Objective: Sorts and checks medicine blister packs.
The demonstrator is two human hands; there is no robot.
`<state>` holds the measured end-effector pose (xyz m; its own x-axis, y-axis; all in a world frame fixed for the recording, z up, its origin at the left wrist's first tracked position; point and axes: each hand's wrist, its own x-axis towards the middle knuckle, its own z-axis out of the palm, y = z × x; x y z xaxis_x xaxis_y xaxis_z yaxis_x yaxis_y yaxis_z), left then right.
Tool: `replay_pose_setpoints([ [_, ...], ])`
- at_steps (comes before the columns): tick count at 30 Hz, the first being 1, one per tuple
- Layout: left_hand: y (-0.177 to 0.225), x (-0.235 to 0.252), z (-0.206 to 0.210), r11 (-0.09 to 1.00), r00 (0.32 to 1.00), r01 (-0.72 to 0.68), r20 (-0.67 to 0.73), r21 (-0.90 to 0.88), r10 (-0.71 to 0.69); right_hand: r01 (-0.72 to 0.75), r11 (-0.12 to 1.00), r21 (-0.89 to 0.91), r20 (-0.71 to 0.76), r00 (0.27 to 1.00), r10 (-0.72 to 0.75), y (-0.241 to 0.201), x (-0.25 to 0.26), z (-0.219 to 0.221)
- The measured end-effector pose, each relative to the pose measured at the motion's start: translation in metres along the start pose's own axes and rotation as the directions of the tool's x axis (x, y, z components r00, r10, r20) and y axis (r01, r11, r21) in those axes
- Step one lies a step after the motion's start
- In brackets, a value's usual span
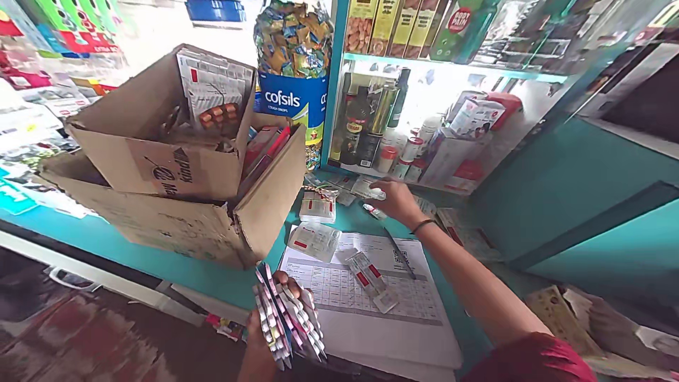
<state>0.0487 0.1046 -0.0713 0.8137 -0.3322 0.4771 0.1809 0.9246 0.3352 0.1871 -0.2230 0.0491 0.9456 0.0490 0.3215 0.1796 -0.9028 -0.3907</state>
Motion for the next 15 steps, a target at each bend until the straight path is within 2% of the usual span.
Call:
replay_pose_setpoints([
  [2, 0.000, 0.006, -0.004, 0.999, 0.994, 0.004, 0.113, -0.046, 0.001, 0.114, 0.987, -0.111, 0.055, 0.993, -0.108, -0.021, 0.007, 0.021],
  [6, 0.001, 0.009, 0.005, 0.995, 0.992, -0.002, 0.123, -0.096, 0.014, 0.190, 0.898, -0.396, 0.177, 0.976, -0.128, -0.047, 0.016, 0.054],
  [8, 0.001, 0.009, 0.006, 0.996, 0.992, 0.007, 0.125, -0.092, 0.004, 0.213, 0.854, -0.474, 0.215, 0.969, -0.123, -0.055, 0.015, 0.055],
  [11, 0.003, 0.010, 0.013, 0.999, 1.000, 0.013, 0.011, -0.035, -0.013, 0.314, 0.782, -0.539, 0.077, 0.942, -0.326, -0.057, 0.003, 0.046],
  [13, 0.003, 0.013, 0.014, 0.997, 0.998, 0.034, 0.050, -0.073, -0.030, 0.327, 0.716, -0.617, -0.049, 0.892, -0.450, -0.058, -0.007, 0.035],
  [15, 0.003, 0.015, 0.012, 0.992, 0.994, 0.045, 0.102, -0.115, -0.033, 0.292, 0.730, -0.618, -0.103, 0.890, -0.443, -0.067, -0.023, 0.014],
])
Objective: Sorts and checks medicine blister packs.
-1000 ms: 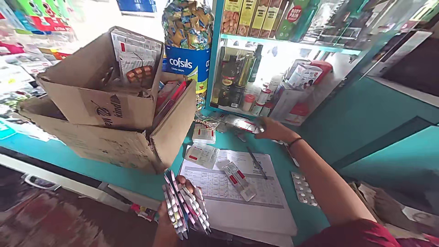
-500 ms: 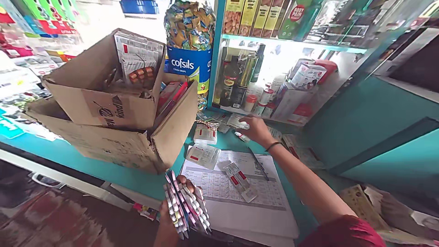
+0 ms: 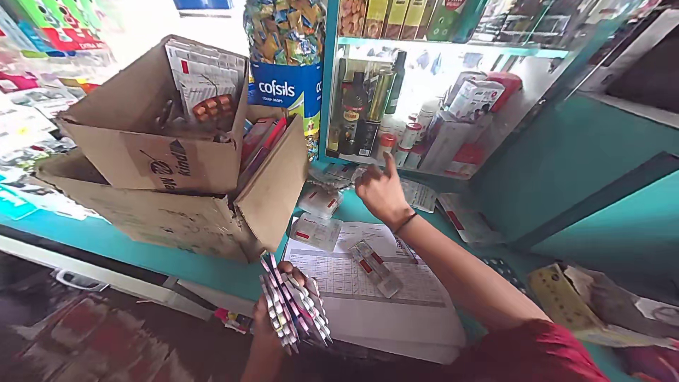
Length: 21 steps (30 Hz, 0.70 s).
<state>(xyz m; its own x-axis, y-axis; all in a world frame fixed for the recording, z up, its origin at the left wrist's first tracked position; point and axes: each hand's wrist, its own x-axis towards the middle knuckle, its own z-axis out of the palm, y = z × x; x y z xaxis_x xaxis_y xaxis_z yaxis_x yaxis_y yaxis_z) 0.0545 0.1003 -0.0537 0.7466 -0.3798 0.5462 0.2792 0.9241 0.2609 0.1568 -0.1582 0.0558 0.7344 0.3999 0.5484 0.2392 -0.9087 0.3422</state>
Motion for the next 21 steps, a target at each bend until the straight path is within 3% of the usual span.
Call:
replay_pose_setpoints([
  [4, 0.001, 0.000, -0.014, 0.999, 0.992, -0.008, 0.128, 0.040, 0.002, -0.187, 0.982, 0.010, 0.058, 0.981, 0.186, -0.003, -0.032, -0.072],
  [8, 0.004, 0.000, -0.005, 0.996, 0.999, -0.006, 0.038, 0.088, 0.003, -0.212, 0.976, 0.044, 0.005, 0.977, 0.212, -0.025, -0.089, -0.107],
  [12, 0.008, -0.006, -0.016, 0.985, 0.997, 0.010, -0.075, 0.172, 0.003, -0.228, 0.968, 0.105, -0.003, 0.973, 0.229, -0.067, -0.135, -0.105],
  [17, 0.007, -0.010, -0.016, 0.997, 0.989, 0.006, -0.146, 0.074, 0.004, -0.380, 0.819, 0.429, 0.292, 0.917, 0.273, -0.086, -0.145, -0.085],
  [19, 0.010, -0.012, -0.017, 1.000, 0.993, 0.000, -0.121, 0.004, 0.000, -0.414, 0.770, 0.485, 0.362, 0.897, 0.254, -0.089, -0.147, -0.074],
  [21, 0.011, -0.009, -0.021, 0.999, 0.999, 0.024, -0.030, -0.044, -0.026, -0.402, 0.811, 0.425, 0.300, 0.908, 0.293, -0.091, -0.150, -0.067],
])
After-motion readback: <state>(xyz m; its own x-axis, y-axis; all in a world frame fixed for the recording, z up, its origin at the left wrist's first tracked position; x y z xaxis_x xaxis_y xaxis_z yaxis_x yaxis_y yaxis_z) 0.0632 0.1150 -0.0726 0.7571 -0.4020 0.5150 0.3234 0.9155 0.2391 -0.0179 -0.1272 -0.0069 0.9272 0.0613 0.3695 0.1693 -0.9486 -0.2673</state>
